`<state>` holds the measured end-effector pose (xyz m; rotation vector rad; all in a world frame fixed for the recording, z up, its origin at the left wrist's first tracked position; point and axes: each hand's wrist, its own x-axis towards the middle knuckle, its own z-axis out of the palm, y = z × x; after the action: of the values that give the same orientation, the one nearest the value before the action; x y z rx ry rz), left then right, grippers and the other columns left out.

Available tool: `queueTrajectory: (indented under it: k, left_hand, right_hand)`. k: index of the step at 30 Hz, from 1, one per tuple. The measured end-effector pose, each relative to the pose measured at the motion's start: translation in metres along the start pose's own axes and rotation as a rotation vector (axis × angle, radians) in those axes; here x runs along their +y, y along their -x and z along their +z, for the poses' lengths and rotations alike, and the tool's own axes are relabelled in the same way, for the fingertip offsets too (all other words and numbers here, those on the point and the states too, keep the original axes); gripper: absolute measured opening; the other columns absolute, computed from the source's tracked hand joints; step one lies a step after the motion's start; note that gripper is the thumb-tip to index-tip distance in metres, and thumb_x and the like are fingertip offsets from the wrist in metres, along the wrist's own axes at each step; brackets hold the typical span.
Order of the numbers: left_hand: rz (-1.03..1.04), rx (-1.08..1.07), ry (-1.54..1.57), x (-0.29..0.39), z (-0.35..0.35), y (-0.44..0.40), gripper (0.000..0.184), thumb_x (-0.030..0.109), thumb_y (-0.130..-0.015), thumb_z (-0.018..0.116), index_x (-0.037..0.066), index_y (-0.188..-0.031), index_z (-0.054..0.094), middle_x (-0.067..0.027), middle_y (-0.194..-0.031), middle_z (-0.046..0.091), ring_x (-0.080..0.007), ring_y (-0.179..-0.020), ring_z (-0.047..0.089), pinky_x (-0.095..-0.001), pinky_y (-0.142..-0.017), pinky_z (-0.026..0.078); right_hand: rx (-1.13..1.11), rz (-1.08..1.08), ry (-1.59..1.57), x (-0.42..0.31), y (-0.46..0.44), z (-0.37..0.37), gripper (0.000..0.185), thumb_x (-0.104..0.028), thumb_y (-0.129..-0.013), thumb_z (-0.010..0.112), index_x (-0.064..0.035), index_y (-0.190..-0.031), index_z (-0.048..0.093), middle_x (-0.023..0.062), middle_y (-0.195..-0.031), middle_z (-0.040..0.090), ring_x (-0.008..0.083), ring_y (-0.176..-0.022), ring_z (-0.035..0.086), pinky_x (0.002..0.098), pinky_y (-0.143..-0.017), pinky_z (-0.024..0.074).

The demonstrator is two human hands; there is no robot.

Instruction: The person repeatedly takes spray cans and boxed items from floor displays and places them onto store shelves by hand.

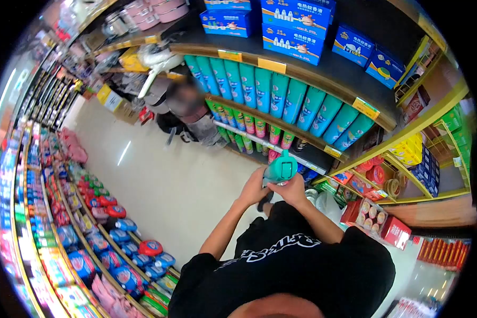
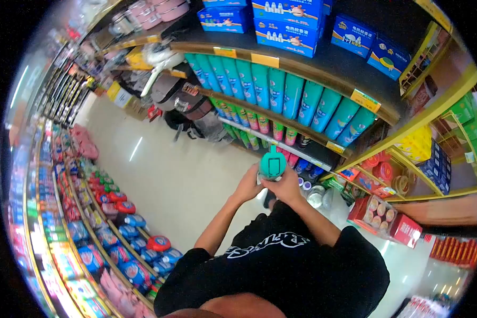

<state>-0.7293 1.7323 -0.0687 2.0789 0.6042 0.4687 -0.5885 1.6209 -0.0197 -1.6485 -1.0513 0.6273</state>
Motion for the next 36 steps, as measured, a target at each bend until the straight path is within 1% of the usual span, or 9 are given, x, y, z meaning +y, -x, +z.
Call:
queueTrajectory:
  k: [3, 8, 11, 12, 15, 19, 20, 26, 36]
  left_hand:
    - [0.193, -0.086, 0.035, -0.037, -0.01, -0.063, 0.074, 0.006, -0.075, 0.074, -0.001, -0.141, 0.041, -0.025, -0.135, 0.051, -0.042, -0.127, 0.05, -0.044, -0.107, 0.04]
    - [-0.038, -0.261, 0.233, -0.089, -0.012, -0.159, 0.083, 0.008, -0.082, 0.07, -0.002, -0.152, 0.026, -0.0276, -0.152, 0.037, -0.0373, -0.143, 0.035, -0.0415, -0.117, 0.029]
    - [0.053, -0.245, 0.174, -0.09, -0.012, -0.2, 0.091, -0.007, -0.075, 0.063, -0.001, -0.155, 0.02, -0.0263, -0.16, 0.022, -0.038, -0.142, 0.036, -0.0412, -0.11, 0.038]
    - [0.231, -0.208, -0.081, -0.114, -0.006, -0.215, 0.094, -0.003, -0.076, 0.064, 0.001, -0.156, 0.015, -0.0252, -0.163, 0.01, -0.0404, -0.144, 0.033, -0.0438, -0.108, 0.042]
    - [0.113, -0.294, -0.112, -0.094, -0.024, -0.236, 0.095, 0.003, -0.077, 0.065, 0.005, -0.157, 0.014, -0.0255, -0.163, 0.009, -0.0429, -0.143, 0.032, -0.0453, -0.106, 0.044]
    - [0.031, -0.397, -0.227, -0.093, -0.031, -0.253, 0.095, 0.014, -0.079, 0.068, 0.007, -0.157, 0.015, -0.0286, -0.161, 0.011, -0.0461, -0.131, 0.047, -0.0472, -0.095, 0.051]
    - [0.133, -0.354, -0.249, -0.109, -0.027, -0.255, 0.098, 0.016, -0.079, 0.068, 0.007, -0.158, 0.01, -0.0291, -0.161, 0.01, -0.0477, -0.122, 0.054, -0.0485, -0.09, 0.054]
    - [0.074, -0.526, -0.362, -0.104, -0.035, -0.278, 0.104, 0.022, -0.081, 0.067, 0.011, -0.159, -0.001, -0.0285, -0.161, 0.013, -0.0475, -0.113, 0.06, -0.0467, -0.084, 0.057]
    - [0.23, -0.386, -0.35, -0.139, 0.005, -0.303, 0.113, 0.032, -0.075, 0.074, 0.009, -0.158, 0.001, -0.028, -0.16, 0.015, -0.0479, -0.111, 0.061, -0.0484, -0.081, 0.058]
  right_hand:
    - [0.065, -0.036, 0.009, 0.006, -0.041, -0.001, 0.055, -0.02, -0.069, 0.085, -0.0041, -0.117, 0.064, 0.0163, -0.104, 0.071, 0.0314, -0.097, 0.07, 0.0381, -0.085, 0.0537]
    - [0.235, -0.019, 0.016, 0.021, -0.103, -0.001, 0.069, -0.016, -0.07, 0.085, -0.0042, -0.131, 0.054, 0.0178, -0.112, 0.069, 0.0323, -0.103, 0.069, 0.0396, -0.086, 0.0537]
    - [0.323, -0.068, -0.079, 0.04, -0.131, 0.004, 0.072, -0.016, -0.069, 0.086, -0.002, -0.131, 0.054, 0.0194, -0.12, 0.067, 0.0314, -0.11, 0.067, 0.0394, -0.092, 0.0524]
    - [0.356, -0.068, -0.039, 0.043, -0.139, 0.004, 0.072, -0.017, -0.069, 0.087, -0.0019, -0.131, 0.054, 0.0199, -0.12, 0.066, 0.032, -0.111, 0.067, 0.0395, -0.092, 0.0523]
    - [0.432, -0.048, 0.041, 0.035, -0.156, 0.003, 0.073, -0.018, -0.068, 0.087, -0.0019, -0.131, 0.054, 0.021, -0.121, 0.066, 0.0338, -0.112, 0.066, 0.0399, -0.093, 0.0519]
    - [0.444, 0.046, 0.024, 0.035, -0.172, 0.006, 0.074, -0.02, -0.068, 0.087, -0.0016, -0.131, 0.054, 0.0218, -0.12, 0.065, 0.0357, -0.111, 0.066, 0.0403, -0.093, 0.0522]
    - [0.44, 0.077, 0.013, 0.034, -0.174, 0.01, 0.074, -0.02, -0.068, 0.087, -0.0015, -0.131, 0.054, 0.022, -0.12, 0.065, 0.0361, -0.11, 0.066, 0.0403, -0.093, 0.0523]
    - [0.591, 0.152, 0.123, 0.004, -0.187, 0.025, 0.071, -0.019, -0.069, 0.086, -0.001, -0.13, 0.055, 0.0218, -0.12, 0.065, 0.0359, -0.11, 0.066, 0.04, -0.093, 0.0528]
    - [0.611, 0.2, 0.208, 0.007, -0.179, 0.028, 0.072, -0.018, -0.068, 0.087, -0.0008, -0.13, 0.055, 0.0205, -0.121, 0.066, 0.0353, -0.111, 0.065, 0.0399, -0.093, 0.0526]
